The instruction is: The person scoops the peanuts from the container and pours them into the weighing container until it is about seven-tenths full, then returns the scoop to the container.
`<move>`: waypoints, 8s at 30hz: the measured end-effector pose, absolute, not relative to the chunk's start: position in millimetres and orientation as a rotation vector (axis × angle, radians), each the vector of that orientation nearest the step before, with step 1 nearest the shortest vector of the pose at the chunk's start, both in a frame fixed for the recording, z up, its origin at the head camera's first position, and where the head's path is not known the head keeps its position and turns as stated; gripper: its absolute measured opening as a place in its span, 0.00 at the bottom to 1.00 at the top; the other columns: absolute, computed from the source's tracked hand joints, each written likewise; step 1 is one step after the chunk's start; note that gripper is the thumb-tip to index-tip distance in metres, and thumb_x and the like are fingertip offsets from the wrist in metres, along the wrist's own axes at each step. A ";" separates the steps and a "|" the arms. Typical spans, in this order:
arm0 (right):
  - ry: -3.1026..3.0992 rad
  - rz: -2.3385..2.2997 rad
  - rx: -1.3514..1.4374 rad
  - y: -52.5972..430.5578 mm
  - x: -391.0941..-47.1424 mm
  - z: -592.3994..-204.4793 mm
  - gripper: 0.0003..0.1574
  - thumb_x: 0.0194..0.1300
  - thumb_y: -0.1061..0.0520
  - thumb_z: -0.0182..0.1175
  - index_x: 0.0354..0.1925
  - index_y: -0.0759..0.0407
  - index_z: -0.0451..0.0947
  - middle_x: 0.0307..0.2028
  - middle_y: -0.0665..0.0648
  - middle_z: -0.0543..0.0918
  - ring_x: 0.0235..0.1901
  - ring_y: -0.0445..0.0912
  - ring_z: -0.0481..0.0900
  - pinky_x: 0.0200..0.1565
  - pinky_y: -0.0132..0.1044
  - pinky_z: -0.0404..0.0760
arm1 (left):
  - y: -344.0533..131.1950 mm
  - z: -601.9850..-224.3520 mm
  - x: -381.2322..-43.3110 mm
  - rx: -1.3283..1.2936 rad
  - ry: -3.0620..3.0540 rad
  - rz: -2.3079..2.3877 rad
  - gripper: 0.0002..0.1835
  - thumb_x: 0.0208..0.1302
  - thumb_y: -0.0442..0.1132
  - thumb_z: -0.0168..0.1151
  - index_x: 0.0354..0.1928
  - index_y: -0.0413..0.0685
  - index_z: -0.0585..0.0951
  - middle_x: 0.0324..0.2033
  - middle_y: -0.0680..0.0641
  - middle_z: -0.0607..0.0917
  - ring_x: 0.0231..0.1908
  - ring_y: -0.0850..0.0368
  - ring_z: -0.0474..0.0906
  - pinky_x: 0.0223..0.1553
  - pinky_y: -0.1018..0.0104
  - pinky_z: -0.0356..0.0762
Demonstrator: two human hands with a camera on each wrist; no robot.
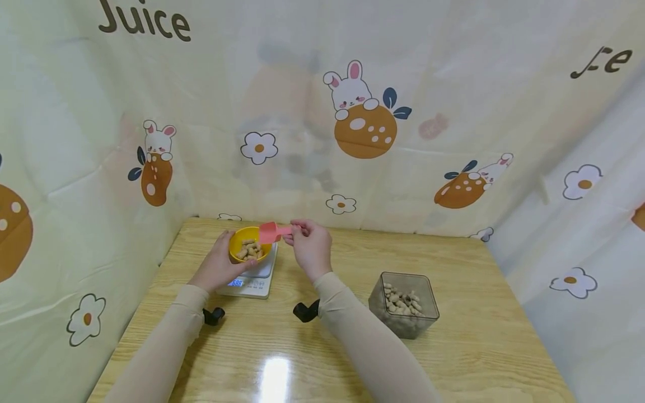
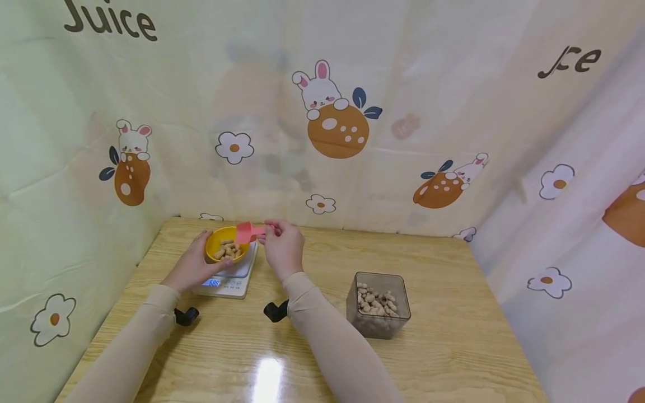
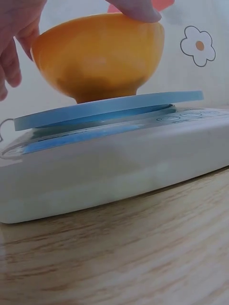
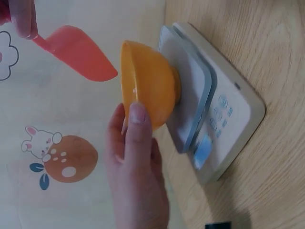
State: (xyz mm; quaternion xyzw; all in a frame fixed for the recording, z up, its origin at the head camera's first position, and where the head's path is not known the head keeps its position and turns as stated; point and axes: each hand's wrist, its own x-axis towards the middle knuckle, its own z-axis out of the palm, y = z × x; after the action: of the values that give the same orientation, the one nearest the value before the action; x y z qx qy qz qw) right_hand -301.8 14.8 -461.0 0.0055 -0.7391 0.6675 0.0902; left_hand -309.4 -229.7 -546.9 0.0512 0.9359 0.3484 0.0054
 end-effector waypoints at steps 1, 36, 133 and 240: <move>-2.202 1.972 0.028 14.7 -301.1 -460.1 0.11 0.78 0.65 0.62 0.52 0.69 0.88 0.45 0.67 0.92 0.40 0.51 0.95 0.42 0.32 0.92 | -229.7 -546.5 -309.5 0.161 2.930 1.095 0.65 0.62 0.71 0.72 0.85 0.39 0.52 0.85 0.30 0.51 0.81 0.24 0.56 0.78 0.26 0.60; -1.760 2.499 -0.157 68.9 -279.6 -446.8 0.14 0.78 0.70 0.58 0.56 0.77 0.83 0.42 0.66 0.90 0.34 0.45 0.94 0.46 0.36 0.93 | -195.2 -503.8 -288.3 0.405 3.107 1.082 0.59 0.60 0.64 0.78 0.83 0.45 0.57 0.86 0.34 0.50 0.84 0.29 0.49 0.72 0.23 0.68; -2.618 0.631 0.067 291.1 -155.4 -449.0 0.09 0.72 0.68 0.60 0.39 0.62 0.88 0.21 0.52 0.85 0.14 0.36 0.66 0.17 0.32 0.66 | 66.6 -525.2 -239.5 1.035 2.693 0.938 0.59 0.67 0.77 0.61 0.88 0.54 0.50 0.87 0.50 0.56 0.86 0.54 0.52 0.86 0.58 0.54; -2.386 1.507 -0.268 278.3 -173.8 -480.4 0.12 0.79 0.67 0.59 0.50 0.75 0.86 0.35 0.67 0.92 0.23 0.36 0.89 0.30 0.31 0.90 | 64.1 -517.9 -245.9 0.969 2.716 0.942 0.60 0.58 0.75 0.73 0.84 0.53 0.62 0.77 0.49 0.75 0.75 0.53 0.74 0.73 0.58 0.78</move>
State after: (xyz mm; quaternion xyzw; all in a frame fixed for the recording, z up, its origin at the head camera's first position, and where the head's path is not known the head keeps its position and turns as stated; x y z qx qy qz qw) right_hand -173.8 278.3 -480.4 -0.0935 -0.8318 0.5254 0.1525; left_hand -245.9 64.1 -517.9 0.3189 0.8940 0.3101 0.0537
